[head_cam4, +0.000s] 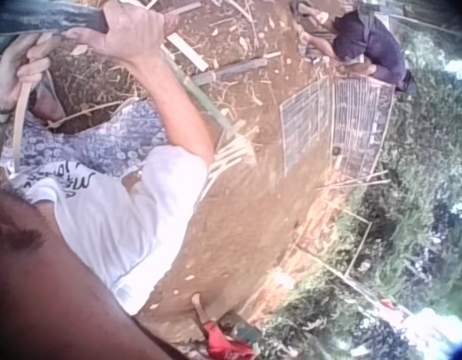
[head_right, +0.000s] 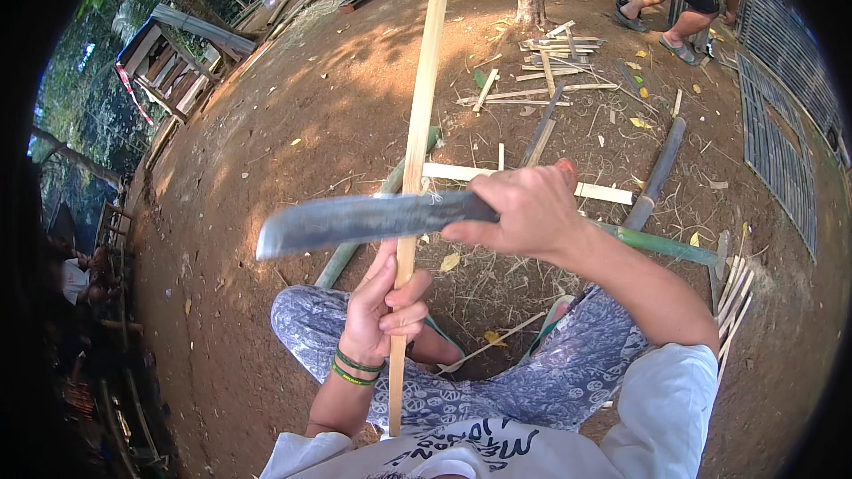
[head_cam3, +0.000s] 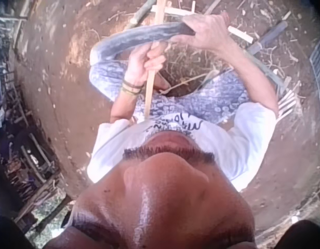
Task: The person sits on the ground and uses a large knife to shave thin strips from a bamboo pole. They repeatedly scrape the blade along the bamboo to create fine slivers, holding the pole with one hand and the knife with the other.
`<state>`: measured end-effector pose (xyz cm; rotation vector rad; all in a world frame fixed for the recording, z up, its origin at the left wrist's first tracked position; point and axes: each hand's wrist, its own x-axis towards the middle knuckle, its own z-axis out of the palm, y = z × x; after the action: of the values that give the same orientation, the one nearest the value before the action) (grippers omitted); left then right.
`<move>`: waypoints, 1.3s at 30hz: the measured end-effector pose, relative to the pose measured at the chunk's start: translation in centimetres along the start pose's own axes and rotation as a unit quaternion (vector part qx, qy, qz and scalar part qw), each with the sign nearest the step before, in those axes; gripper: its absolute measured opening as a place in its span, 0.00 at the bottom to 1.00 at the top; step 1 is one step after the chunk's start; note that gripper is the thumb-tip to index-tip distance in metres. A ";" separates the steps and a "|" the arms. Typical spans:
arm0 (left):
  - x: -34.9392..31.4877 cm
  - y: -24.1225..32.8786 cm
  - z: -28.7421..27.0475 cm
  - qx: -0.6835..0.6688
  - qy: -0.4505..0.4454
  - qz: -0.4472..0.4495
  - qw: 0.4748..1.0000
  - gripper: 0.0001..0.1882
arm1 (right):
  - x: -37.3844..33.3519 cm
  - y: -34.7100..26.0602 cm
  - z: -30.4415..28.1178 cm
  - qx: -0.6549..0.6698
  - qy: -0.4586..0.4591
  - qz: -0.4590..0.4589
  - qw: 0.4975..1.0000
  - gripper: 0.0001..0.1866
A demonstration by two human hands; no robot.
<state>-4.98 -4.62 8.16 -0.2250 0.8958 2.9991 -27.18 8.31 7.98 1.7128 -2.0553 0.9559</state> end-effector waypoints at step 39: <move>4.0 -0.2 -0.9 -0.120 -0.001 -0.020 0.993 0.25 | -0.8 -0.6 2.3 0.236 -0.034 0.091 0.967 0.40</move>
<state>-8.81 -5.07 6.77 -0.2374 0.5203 3.0646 -26.01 7.41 5.97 1.8114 -2.1827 1.5696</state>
